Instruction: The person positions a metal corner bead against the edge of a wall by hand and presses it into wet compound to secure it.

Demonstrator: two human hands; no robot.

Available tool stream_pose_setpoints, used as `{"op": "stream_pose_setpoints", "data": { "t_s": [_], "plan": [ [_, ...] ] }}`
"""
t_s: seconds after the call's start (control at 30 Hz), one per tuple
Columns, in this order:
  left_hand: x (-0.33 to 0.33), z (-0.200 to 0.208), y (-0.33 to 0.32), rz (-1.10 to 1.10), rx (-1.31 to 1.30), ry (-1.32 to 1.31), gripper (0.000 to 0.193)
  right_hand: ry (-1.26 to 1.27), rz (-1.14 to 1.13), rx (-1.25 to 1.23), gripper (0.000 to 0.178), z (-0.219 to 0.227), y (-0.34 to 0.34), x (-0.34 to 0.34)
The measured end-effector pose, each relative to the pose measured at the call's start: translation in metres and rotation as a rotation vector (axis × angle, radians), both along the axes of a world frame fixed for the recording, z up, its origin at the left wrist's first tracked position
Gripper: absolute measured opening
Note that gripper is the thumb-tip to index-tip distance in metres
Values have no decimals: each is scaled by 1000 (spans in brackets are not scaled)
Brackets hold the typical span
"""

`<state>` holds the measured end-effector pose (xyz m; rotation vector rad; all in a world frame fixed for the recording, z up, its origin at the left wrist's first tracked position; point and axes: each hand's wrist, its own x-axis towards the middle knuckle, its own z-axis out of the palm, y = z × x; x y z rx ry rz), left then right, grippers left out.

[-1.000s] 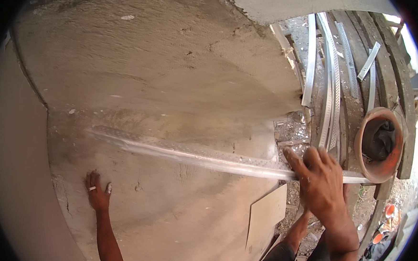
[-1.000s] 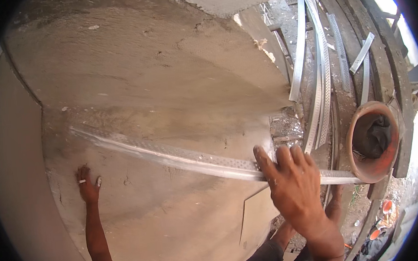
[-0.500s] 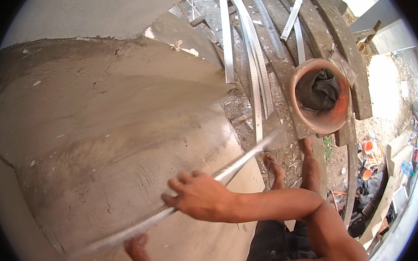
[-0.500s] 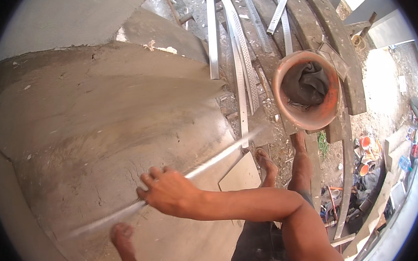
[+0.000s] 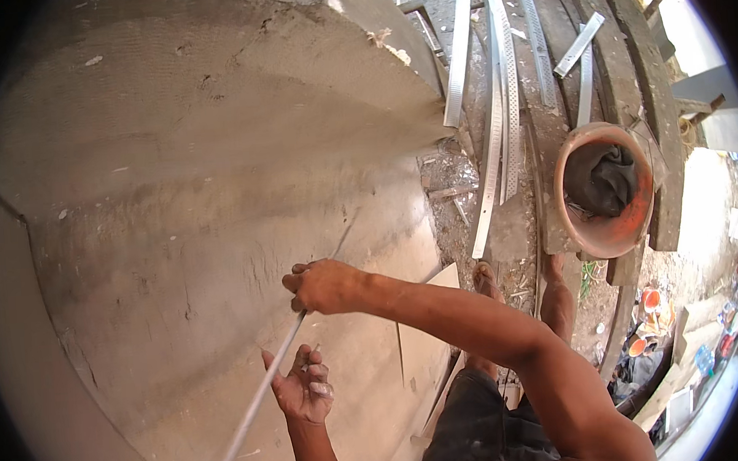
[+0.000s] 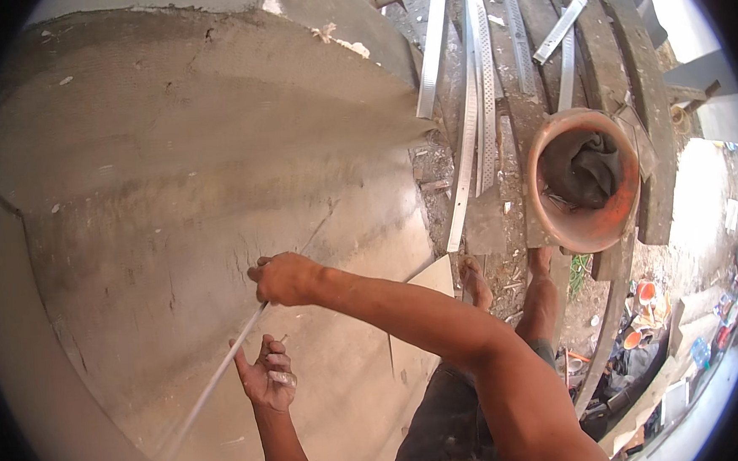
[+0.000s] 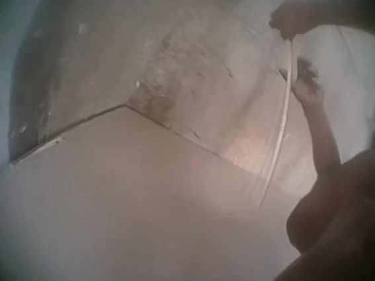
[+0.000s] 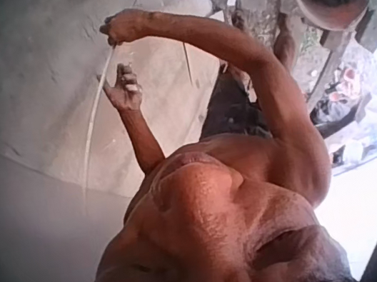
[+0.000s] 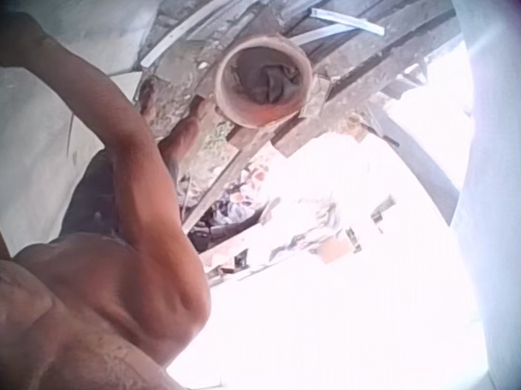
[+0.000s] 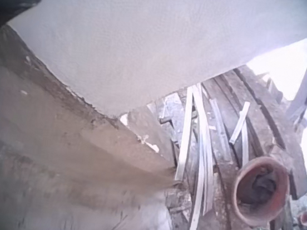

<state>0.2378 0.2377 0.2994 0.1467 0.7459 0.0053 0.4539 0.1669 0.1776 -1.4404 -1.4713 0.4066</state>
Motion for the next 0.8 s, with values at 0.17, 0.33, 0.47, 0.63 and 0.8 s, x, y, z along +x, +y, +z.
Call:
{"op": "stream_pose_setpoints", "data": {
  "t_s": [0.17, 0.33, 0.47, 0.63, 0.8],
  "plan": [
    [14, -21, -7, 34, -43, -46, 76, 28, 12, 45, 8, -40, 25, 3],
    [44, -34, -2, 56, -4, 5, 59, 29, 30, 45, 7, -44, 49, 8],
    [61, -32, -3, 130, 29, 118, 48, -43, 56, 54, 20, -59, 54, 14],
    [105, -43, -30, 79, 560, 523, 30, 124, -284, -69, 57, -77, 40, 13],
    [133, -76, -61, 120, 591, 441, 14, 756, -358, 89, 65, -113, -24, 9]
  ]
}}
